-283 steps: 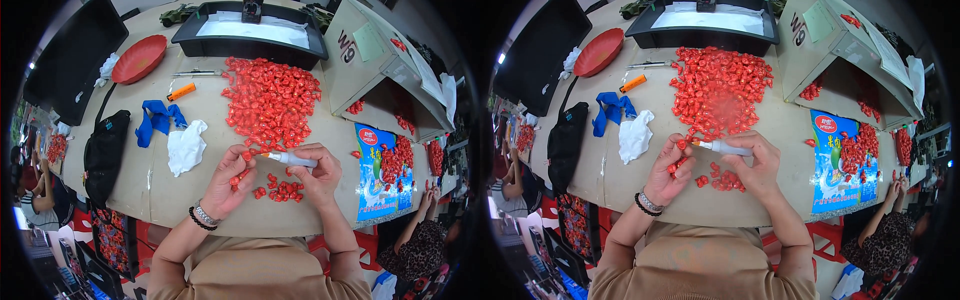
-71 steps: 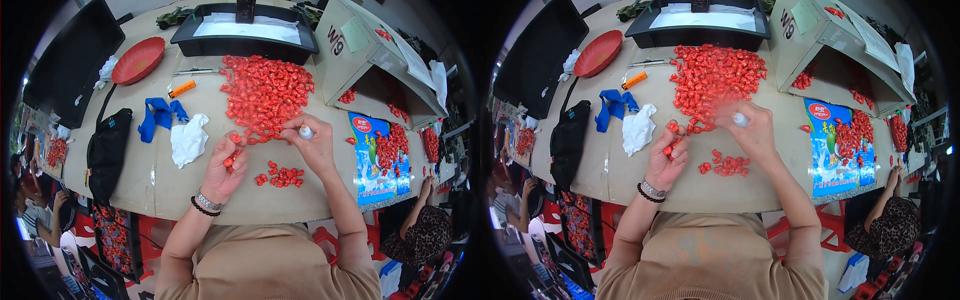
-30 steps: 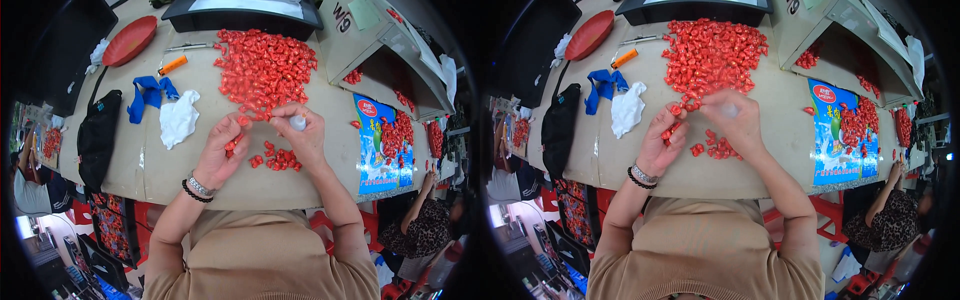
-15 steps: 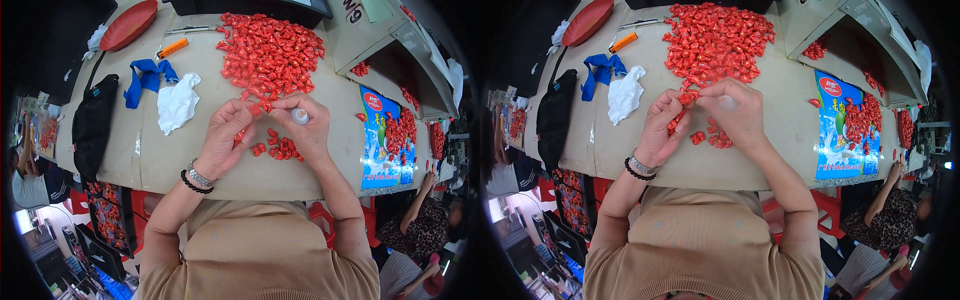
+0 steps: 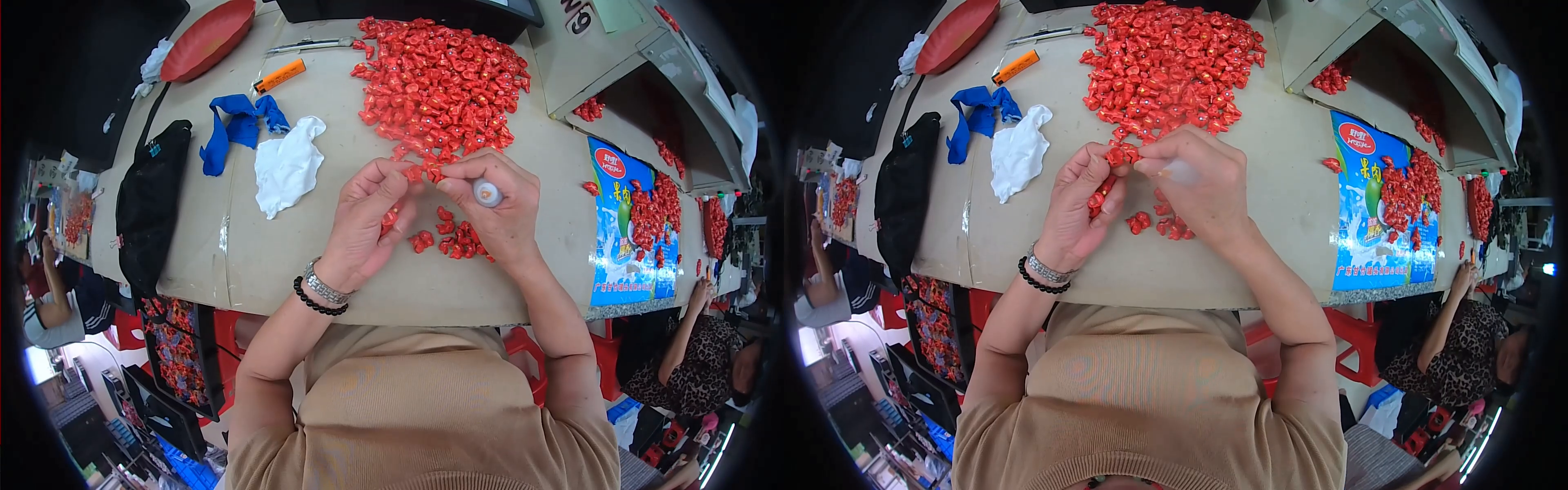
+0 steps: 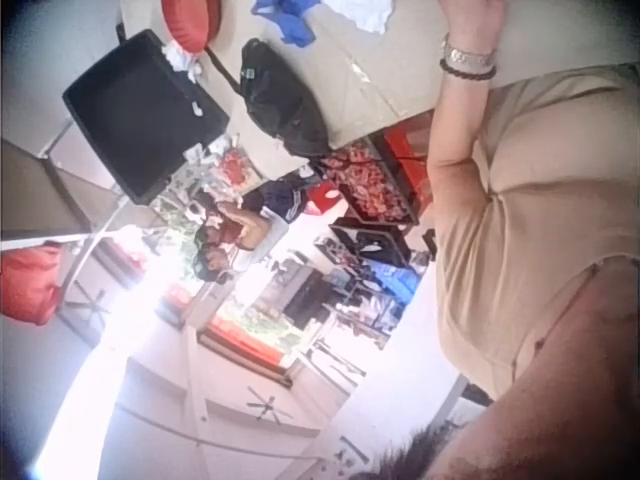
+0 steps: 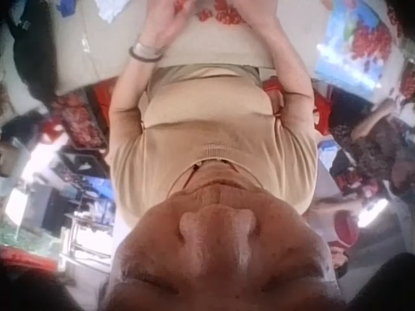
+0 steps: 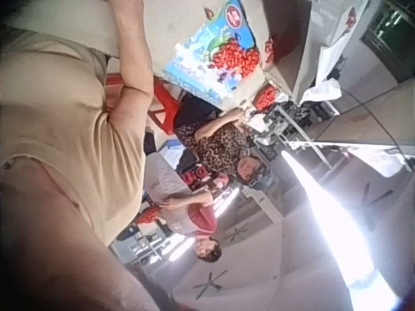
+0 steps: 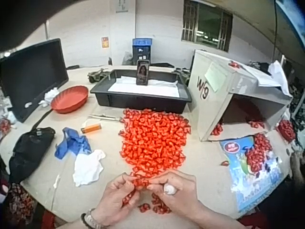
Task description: The person applies glue from a glue bottle to small red plastic pieces, then assembles them by hand.
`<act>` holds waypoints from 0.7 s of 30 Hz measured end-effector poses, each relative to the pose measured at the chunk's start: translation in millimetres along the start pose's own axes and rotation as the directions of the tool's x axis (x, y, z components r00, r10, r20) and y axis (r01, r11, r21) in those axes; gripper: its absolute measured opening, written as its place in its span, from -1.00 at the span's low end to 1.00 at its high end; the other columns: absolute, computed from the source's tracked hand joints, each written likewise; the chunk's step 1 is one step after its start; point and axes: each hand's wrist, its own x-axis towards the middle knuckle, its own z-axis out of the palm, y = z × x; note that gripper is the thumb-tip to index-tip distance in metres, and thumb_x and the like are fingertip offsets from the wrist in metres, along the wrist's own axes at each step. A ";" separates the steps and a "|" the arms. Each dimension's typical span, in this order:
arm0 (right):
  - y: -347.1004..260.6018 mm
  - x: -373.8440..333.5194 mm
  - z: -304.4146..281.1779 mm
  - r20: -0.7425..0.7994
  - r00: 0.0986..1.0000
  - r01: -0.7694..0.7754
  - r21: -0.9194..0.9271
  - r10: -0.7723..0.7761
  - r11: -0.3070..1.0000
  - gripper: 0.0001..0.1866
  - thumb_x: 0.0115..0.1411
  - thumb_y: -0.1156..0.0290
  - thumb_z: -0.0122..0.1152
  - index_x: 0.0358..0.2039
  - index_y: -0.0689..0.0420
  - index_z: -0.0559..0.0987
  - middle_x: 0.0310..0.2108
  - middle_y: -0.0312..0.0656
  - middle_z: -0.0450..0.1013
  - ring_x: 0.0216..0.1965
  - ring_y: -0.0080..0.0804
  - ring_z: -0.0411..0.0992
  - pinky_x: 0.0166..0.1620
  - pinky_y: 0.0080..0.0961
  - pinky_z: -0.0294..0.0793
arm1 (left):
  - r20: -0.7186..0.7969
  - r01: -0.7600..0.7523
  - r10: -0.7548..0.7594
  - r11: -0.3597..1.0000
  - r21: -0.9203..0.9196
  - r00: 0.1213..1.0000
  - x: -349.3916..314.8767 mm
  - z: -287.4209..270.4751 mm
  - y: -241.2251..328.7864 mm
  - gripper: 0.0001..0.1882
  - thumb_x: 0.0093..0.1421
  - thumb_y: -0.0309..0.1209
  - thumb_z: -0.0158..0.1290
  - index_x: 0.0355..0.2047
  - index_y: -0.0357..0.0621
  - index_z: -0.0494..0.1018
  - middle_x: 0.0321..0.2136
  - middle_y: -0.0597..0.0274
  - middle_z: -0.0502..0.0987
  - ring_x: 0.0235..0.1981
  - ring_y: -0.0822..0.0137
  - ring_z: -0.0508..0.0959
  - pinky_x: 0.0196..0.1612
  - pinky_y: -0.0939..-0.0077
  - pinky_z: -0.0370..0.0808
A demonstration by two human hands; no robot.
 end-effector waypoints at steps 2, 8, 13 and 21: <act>1.3 -0.9 0.1 0.013 1.000 -0.025 0.010 0.024 1.000 -0.85 -0.07 0.63 0.36 -0.44 0.25 0.58 -0.47 -0.21 0.51 -0.44 -0.50 0.47 -0.37 -0.62 0.42 | 0.008 0.001 -0.001 1.000 -0.001 1.000 0.1 -0.5 -0.5 -0.83 0.27 -0.31 0.01 -0.21 -0.12 0.41 -0.37 0.24 0.52 -0.74 0.60 0.26 -0.75 0.75 0.06; -1.2 0.9 -0.2 -0.054 0.998 -0.007 0.002 0.007 1.000 -0.80 -0.17 0.66 0.36 -0.46 0.21 0.56 -0.50 -0.19 0.50 -0.45 -0.39 0.49 -0.38 -0.53 0.47 | -0.025 0.007 -0.007 1.000 -0.002 1.000 -1.5 2.5 0.8 -0.80 0.27 -0.30 0.00 -0.17 -0.11 0.40 -0.39 0.24 0.51 -0.73 0.57 0.27 -0.75 0.75 0.07; -1.1 0.9 0.8 -0.049 0.999 0.007 0.000 -0.007 1.000 -0.79 -0.17 0.67 0.37 -0.46 0.22 0.56 -0.49 -0.19 0.50 -0.46 -0.39 0.49 -0.38 -0.53 0.47 | -0.022 0.021 -0.021 1.000 -0.014 1.000 -1.5 1.0 -0.4 -0.78 0.28 -0.25 -0.02 -0.17 -0.09 0.40 -0.43 0.27 0.50 -0.72 0.56 0.28 -0.75 0.75 0.07; 1.8 0.6 2.3 -0.031 0.997 0.073 0.006 -0.073 0.997 -0.77 -0.18 0.69 0.37 -0.46 0.23 0.55 -0.50 -0.17 0.49 -0.48 -0.37 0.49 -0.43 -0.53 0.46 | -0.050 0.066 -0.061 0.992 0.112 0.997 -4.2 8.8 1.2 -0.65 0.29 -0.05 -0.08 -0.29 -0.09 0.39 -0.54 0.32 0.46 -0.72 0.55 0.30 -0.75 0.74 0.06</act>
